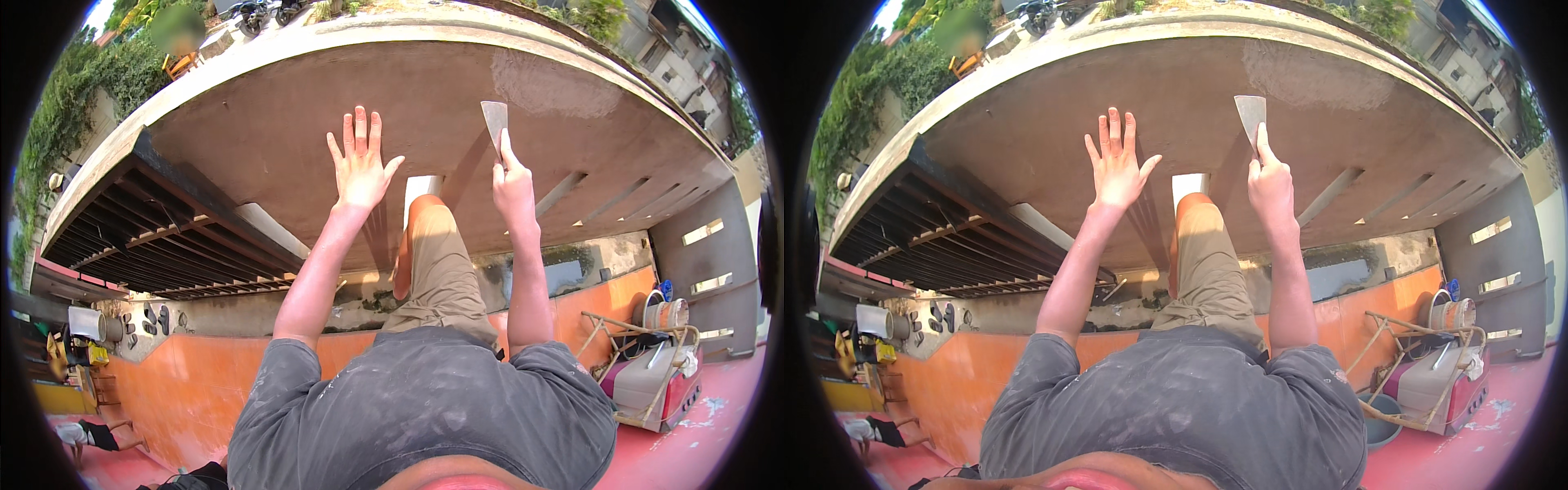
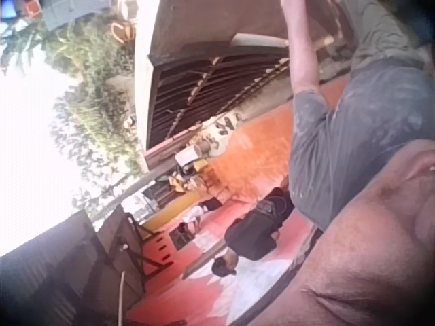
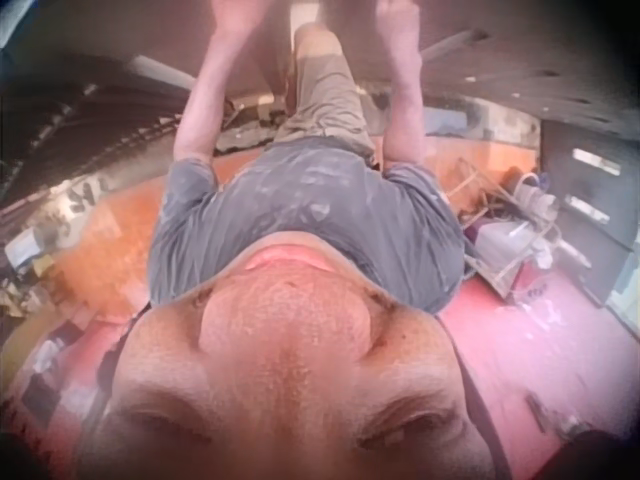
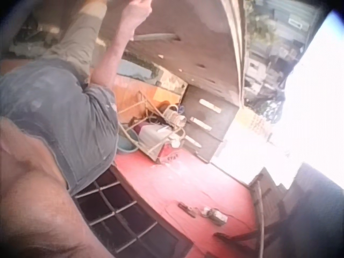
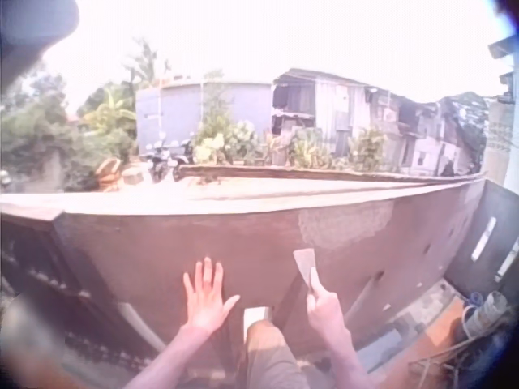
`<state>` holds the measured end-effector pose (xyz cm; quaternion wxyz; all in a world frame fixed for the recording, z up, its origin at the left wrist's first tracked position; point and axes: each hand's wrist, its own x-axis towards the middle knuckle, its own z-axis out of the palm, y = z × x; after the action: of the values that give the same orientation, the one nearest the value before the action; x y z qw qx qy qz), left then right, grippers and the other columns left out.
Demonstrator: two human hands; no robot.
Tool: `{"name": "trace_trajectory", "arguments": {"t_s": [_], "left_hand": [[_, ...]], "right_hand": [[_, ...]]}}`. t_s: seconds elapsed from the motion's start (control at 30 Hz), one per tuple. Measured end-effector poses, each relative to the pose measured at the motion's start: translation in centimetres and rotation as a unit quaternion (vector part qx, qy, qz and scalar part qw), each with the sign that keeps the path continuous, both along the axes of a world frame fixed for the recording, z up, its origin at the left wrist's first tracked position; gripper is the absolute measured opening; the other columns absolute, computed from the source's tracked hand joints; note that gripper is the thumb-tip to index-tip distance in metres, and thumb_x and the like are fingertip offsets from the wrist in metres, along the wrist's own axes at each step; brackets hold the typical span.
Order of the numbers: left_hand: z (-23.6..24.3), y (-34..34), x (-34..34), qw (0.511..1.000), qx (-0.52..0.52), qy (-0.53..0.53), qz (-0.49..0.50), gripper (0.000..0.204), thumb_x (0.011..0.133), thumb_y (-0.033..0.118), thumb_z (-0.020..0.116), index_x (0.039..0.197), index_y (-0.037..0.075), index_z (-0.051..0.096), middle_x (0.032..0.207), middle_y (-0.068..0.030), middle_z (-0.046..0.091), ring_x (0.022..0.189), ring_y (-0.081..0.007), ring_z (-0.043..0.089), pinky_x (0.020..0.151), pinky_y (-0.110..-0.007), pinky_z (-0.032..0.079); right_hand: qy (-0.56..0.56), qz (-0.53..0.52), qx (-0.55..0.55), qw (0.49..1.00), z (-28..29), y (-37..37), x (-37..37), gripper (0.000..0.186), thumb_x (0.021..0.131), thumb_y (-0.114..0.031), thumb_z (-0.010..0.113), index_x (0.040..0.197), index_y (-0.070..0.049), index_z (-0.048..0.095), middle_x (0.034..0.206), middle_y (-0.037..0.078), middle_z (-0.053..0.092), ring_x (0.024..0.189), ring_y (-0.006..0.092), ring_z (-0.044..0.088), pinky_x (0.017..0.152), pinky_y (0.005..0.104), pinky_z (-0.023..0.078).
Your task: The person uses a trowel to smooth a wet concrete ceiling surface. They repeatedly scrape and level the material across the overhead area, occasionally wiping the tool with their hand.
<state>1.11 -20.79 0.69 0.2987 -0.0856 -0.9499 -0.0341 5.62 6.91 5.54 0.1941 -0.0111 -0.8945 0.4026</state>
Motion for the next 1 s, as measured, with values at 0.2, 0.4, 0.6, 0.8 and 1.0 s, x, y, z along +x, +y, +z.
{"name": "trace_trajectory", "arguments": {"t_s": [0.2,0.4,0.6,0.8,1.0], "left_hand": [[-0.7,0.0,0.0,1.0,0.017,0.024,-0.008,0.104,0.095,0.062,0.06,0.166,0.011,0.004,0.172,-0.0144,-0.008,0.159,-0.0362,-0.005,0.122,-0.068,0.011],[-0.2,0.3,-0.1,1.0,0.007,0.028,-0.011,0.102,0.096,0.063,0.059,0.166,0.011,0.004,0.172,-0.0146,-0.008,0.159,-0.0359,-0.005,0.123,-0.067,0.01],[-0.5,0.5,0.1,1.0,0.018,0.016,0.007,0.095,0.099,0.054,0.059,0.166,0.01,0.007,0.172,-0.0156,-0.006,0.159,-0.036,-0.006,0.124,-0.066,0.007],[1.6,1.5,1.5,0.994,0.104,-0.009,-0.029,0.097,0.095,0.039,0.071,0.165,0.011,0.01,0.171,-0.0168,-0.002,0.159,-0.0373,-0.004,0.123,-0.067,0.006],[2.6,5.0,3.0,0.932,0.293,0.069,-0.203,0.044,0.083,0.007,0.071,0.127,0.006,0.064,0.152,-0.015,0.047,0.143,-0.0341,0.043,0.122,-0.061,0.021]], "right_hand": [[0.006,0.006,-0.018,1.0,0.3,0.0,0.3,0.06,0.098,-0.007,0.05,0.156,-0.021,0.043,0.092,0.029,0.068,0.082,0.0433,0.069,0.078,0.048,0.052],[-0.009,0.001,-0.001,1.0,-0.3,0.5,0.2,0.061,0.097,-0.008,0.051,0.156,-0.021,0.044,0.089,0.03,0.067,0.082,0.0443,0.068,0.078,0.0486,0.052],[-0.012,-0.002,0.003,1.0,-0.1,1.0,0.0,0.06,0.097,-0.007,0.051,0.155,-0.019,0.045,0.081,0.026,0.065,0.072,0.0363,0.067,0.073,0.045,0.052],[-0.042,0.18,-0.264,0.947,0.1,2.5,0.3,0.052,0.106,-0.011,0.046,0.158,-0.012,0.041,0.07,0.003,0.057,0.048,0.0103,0.048,0.049,0.0276,0.043],[-0.105,0.35,-0.617,0.697,1.0,2.6,-0.4,0.049,0.113,-0.03,0.035,0.157,-0.008,0.033,0.077,0.003,0.046,0.043,0.0084,0.038,0.037,0.0222,0.034]]}}
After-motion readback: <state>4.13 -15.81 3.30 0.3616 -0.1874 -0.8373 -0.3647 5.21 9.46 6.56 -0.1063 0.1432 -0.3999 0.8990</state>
